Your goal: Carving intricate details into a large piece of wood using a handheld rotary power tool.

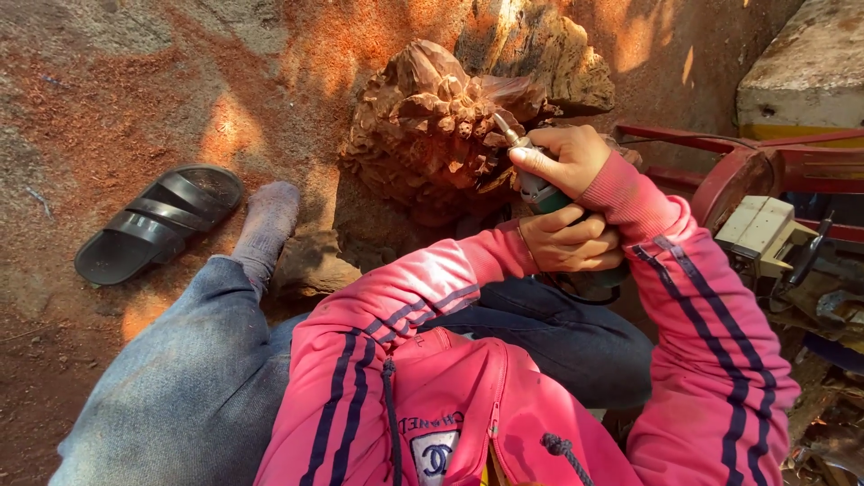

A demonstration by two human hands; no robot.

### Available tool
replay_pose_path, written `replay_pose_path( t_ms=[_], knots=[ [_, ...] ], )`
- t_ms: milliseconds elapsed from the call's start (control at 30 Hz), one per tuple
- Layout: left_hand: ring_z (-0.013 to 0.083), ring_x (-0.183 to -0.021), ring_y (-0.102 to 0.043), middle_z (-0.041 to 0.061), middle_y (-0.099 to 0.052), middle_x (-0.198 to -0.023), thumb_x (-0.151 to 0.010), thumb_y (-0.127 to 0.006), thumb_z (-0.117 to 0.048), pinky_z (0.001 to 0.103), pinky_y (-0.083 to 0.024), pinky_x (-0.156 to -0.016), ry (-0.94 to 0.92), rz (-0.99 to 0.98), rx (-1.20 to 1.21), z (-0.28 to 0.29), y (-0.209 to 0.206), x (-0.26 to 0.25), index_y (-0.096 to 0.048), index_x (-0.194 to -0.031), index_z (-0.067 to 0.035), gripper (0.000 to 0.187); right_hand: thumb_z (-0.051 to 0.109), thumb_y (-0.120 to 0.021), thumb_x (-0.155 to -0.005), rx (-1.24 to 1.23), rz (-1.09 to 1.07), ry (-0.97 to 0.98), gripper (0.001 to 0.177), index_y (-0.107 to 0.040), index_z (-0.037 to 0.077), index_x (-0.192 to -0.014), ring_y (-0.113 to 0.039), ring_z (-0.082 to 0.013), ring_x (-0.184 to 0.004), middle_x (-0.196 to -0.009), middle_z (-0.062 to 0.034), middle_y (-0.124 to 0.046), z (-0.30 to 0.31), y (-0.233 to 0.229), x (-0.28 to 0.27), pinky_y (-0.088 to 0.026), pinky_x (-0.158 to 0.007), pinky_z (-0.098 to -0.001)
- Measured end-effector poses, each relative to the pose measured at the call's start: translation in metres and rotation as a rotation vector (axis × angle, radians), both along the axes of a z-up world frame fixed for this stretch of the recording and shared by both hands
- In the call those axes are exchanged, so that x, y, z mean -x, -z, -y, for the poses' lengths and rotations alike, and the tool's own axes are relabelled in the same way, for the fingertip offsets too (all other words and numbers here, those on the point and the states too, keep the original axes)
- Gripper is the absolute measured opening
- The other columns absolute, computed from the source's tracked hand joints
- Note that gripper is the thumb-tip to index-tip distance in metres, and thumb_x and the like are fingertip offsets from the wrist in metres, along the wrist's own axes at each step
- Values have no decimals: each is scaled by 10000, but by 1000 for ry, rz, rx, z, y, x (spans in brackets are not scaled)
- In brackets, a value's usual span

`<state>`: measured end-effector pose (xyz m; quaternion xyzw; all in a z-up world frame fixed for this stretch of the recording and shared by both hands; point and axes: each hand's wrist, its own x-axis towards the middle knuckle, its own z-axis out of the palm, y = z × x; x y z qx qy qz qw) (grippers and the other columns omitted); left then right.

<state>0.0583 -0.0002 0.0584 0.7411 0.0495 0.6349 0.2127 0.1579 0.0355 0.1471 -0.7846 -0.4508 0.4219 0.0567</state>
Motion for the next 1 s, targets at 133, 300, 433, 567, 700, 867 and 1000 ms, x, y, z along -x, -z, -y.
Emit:
replay_pose_path(
  t_ms=[133, 300, 433, 567, 700, 867, 1000],
  knots=[
    [199, -930, -594, -5, -598, -946, -1039, -506, -267, 373, -515, -919, -57, -21, 28, 0, -16, -6, -664, -977, -205, 181, 437, -597, -1063, 43, -42, -20, 449, -627, 84, -786, -603, -234, -648, -641, -140, -645, -3, 1, -15, -508, -649, -409],
    [224, -905, -590, 4, -566, -879, -1017, -480, -143, 367, -496, -892, -49, -112, 118, -21, -51, -1, -675, -961, -192, 208, 501, -555, -1038, 232, -166, -59, 451, -691, 152, -786, -666, -205, -669, -671, -44, -716, -9, 2, -37, -548, -691, -400],
    [261, -903, -603, 39, -550, -830, -1003, -495, -106, 403, -506, -904, -48, -140, 147, -23, -63, -5, -679, -938, -169, 205, 474, -570, -1031, 317, -178, -56, 438, -674, 126, -786, -646, -230, -679, -678, -87, -706, -24, -12, -35, -534, -717, -415],
    [214, -886, -558, -8, -487, -834, -1039, -476, -169, 377, -474, -905, -95, -195, 209, -22, -68, -12, -608, -975, -205, 151, 509, -583, -1008, 369, -200, -105, 434, -709, 159, -785, -661, -222, -677, -674, -64, -707, -22, -1, -49, -541, -717, -407],
    [218, -878, -536, -10, -454, -818, -1037, -459, -147, 372, -454, -897, -99, -207, 260, -39, -78, -7, -562, -903, -210, 180, 538, -619, -976, 418, -205, -118, 437, -733, 189, -739, -678, -217, -641, -635, -29, -700, -26, 5, -57, -549, -693, -378],
    [232, -887, -543, 1, -466, -816, -1032, -474, -137, 388, -450, -906, -107, -208, 302, -36, -82, -12, -563, -896, -199, 174, 577, -613, -958, 485, -192, -154, 480, -709, 195, -684, -661, -209, -607, -612, -18, -701, -36, 1, -55, -551, -668, -370],
    [235, -856, -522, 6, -428, -798, -1041, -435, -120, 386, -442, -877, -113, -182, 332, -41, -88, -11, -534, -860, -188, 218, 583, -598, -954, 554, -210, -143, 505, -713, 168, -690, -682, -238, -629, -638, -48, -727, -41, -9, -45, -566, -702, -394]
  ],
)
